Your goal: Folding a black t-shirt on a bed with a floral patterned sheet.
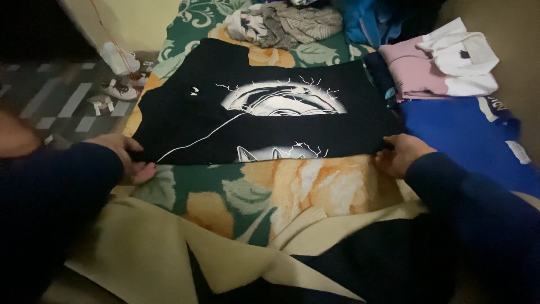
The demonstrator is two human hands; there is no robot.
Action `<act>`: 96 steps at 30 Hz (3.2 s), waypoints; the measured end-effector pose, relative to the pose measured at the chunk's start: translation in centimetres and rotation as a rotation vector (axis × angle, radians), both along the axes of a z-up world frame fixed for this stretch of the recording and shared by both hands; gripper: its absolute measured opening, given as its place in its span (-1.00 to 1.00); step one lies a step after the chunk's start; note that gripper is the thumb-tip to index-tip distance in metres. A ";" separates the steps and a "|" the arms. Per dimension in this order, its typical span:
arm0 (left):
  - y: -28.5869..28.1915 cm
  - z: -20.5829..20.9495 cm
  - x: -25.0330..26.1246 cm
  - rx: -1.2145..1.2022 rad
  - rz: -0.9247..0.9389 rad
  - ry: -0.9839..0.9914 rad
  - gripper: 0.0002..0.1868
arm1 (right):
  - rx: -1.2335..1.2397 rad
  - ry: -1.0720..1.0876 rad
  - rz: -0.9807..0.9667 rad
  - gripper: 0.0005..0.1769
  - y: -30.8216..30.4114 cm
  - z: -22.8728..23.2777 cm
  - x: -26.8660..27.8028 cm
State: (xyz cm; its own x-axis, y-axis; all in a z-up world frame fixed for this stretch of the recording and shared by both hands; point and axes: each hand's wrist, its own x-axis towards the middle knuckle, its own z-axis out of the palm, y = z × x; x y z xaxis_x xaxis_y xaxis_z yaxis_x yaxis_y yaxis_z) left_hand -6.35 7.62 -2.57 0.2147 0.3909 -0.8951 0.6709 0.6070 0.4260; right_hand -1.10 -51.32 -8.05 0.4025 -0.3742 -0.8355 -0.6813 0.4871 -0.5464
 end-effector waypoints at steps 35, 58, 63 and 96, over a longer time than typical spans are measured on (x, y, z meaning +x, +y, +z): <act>18.5 -6.5 4.6 0.414 -2.775 0.071 -0.56 | -0.834 0.485 1.366 -0.53 -3.5 4.8 -5.2; -15.3 2.3 -2.6 -0.069 -1.213 -0.207 -0.45 | -0.195 -0.007 0.414 -0.48 1.3 -0.8 -2.2; -15.6 2.2 -1.5 0.056 -1.163 -0.110 -0.51 | -1.099 -0.100 0.244 -0.49 -0.8 -6.3 -1.2; -7.5 0.8 6.7 1.024 -1.306 -0.173 -0.65 | -1.994 -0.455 0.790 -0.08 11.5 -7.2 -5.2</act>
